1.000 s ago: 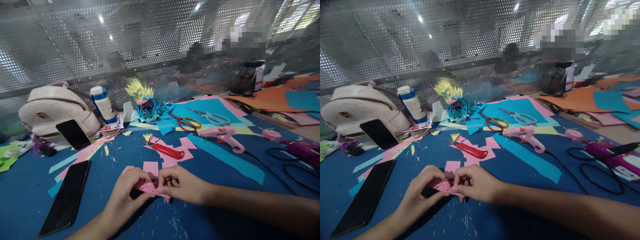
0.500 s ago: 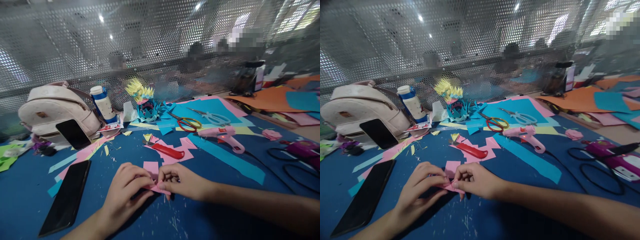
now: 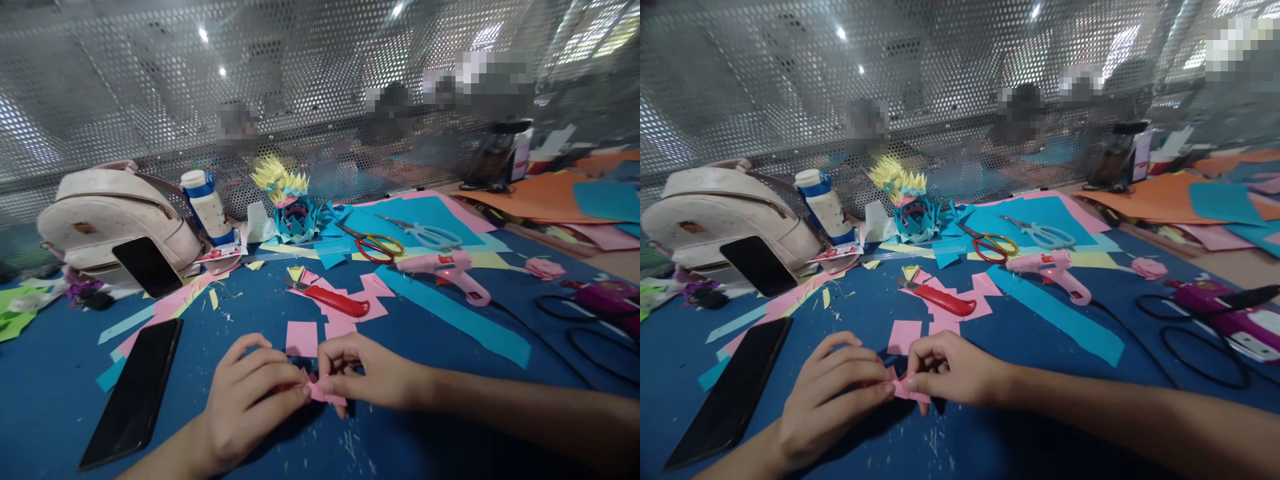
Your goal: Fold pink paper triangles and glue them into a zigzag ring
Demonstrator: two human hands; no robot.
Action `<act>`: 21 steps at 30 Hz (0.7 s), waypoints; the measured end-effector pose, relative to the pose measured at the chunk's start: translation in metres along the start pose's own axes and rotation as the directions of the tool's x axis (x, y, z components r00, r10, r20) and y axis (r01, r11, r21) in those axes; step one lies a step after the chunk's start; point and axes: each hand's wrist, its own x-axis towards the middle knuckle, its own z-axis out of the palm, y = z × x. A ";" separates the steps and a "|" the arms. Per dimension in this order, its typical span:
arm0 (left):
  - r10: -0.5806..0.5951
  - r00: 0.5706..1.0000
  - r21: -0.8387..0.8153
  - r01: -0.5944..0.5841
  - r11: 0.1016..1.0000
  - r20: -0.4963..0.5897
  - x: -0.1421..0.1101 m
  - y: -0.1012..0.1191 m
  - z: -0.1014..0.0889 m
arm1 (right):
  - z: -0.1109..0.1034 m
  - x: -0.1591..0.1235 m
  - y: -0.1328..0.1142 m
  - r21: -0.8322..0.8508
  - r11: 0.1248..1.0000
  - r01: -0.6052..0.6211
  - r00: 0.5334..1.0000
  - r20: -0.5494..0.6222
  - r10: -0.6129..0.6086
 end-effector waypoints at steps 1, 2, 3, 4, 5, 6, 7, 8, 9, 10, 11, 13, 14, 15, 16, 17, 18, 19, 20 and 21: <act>0.008 1.000 0.002 -0.008 1.000 -0.002 0.000 0.000 0.000 | 0.000 0.000 0.000 0.005 1.000 0.001 1.000 0.002 -0.001; 0.006 1.000 0.003 -0.006 1.000 -0.006 0.000 0.000 0.000 | 0.000 0.000 0.000 0.009 1.000 0.002 1.000 0.003 -0.002; -0.002 1.000 0.003 0.002 1.000 -0.009 0.000 0.000 0.000 | 0.000 0.000 -0.001 0.013 1.000 0.003 1.000 0.003 -0.003; -0.009 1.000 0.002 0.009 1.000 -0.011 0.001 0.000 0.000 | 0.001 0.000 -0.001 0.016 1.000 0.003 1.000 0.003 -0.003; -0.007 1.000 0.001 0.007 1.000 -0.011 0.001 0.000 0.000 | 0.001 0.000 -0.001 0.015 1.000 0.002 1.000 0.004 -0.002; -0.001 1.000 -0.001 0.001 1.000 -0.008 0.001 0.000 0.001 | 0.001 0.000 -0.001 0.007 1.000 0.002 1.000 0.004 -0.002; 0.002 1.000 -0.004 -0.002 1.000 0.002 0.002 0.000 0.001 | 0.000 0.000 -0.001 -0.007 1.000 0.000 1.000 0.005 0.000; 0.000 1.000 -0.010 0.001 1.000 0.004 0.003 0.000 0.002 | -0.001 0.000 -0.001 -0.030 1.000 0.002 1.000 0.003 -0.002; -0.008 1.000 -0.020 0.008 1.000 -0.005 0.005 -0.001 0.002 | -0.002 0.000 -0.001 -0.072 0.997 0.018 1.000 -0.010 -0.019; -0.020 0.999 -0.032 0.019 0.999 -0.026 0.006 -0.001 0.002 | -0.004 0.000 -0.001 -0.146 0.988 0.053 0.998 -0.035 -0.058; -0.039 0.998 -0.048 0.036 0.998 -0.051 0.008 0.000 0.003 | -0.007 -0.001 -0.002 -0.250 0.962 0.106 0.990 -0.062 -0.125; -0.087 0.992 -0.083 0.080 0.993 -0.093 0.011 0.000 0.003 | -0.012 -0.003 -0.002 -0.489 0.838 0.242 0.944 -0.081 -0.320; -0.121 0.987 -0.101 0.110 0.989 -0.102 0.012 0.001 0.002 | -0.014 -0.004 -0.003 -0.590 0.748 0.305 0.908 -0.059 -0.416; -0.159 0.983 -0.118 0.148 0.982 -0.093 0.013 0.002 0.002 | -0.016 -0.005 -0.003 -0.665 0.657 0.355 0.870 -0.023 -0.493; -0.196 0.977 -0.133 0.184 0.974 -0.082 0.014 0.002 0.002 | -0.018 -0.006 -0.003 -0.718 0.570 0.400 0.832 0.024 -0.554; -0.228 0.971 -0.147 0.215 0.965 -0.074 0.015 0.003 0.002 | -0.019 -0.007 -0.003 -0.761 0.480 0.438 0.795 0.078 -0.601; -0.253 0.965 -0.154 0.240 0.958 -0.069 0.016 0.004 0.002 | -0.019 -0.008 -0.002 -0.802 0.382 0.459 0.764 0.137 -0.631; -0.275 0.959 -0.154 0.263 0.952 -0.061 0.017 0.005 0.003 | -0.019 -0.009 -0.002 -0.841 0.278 0.463 0.738 0.193 -0.646; -0.292 0.955 -0.148 0.282 0.948 -0.051 0.017 0.006 0.004 | -0.018 -0.010 -0.001 -0.875 0.175 0.452 0.716 0.240 -0.655; -0.300 0.953 -0.137 0.292 0.947 -0.046 0.018 0.007 0.005 | -0.017 -0.011 -0.001 -0.899 0.081 0.430 0.700 0.276 -0.658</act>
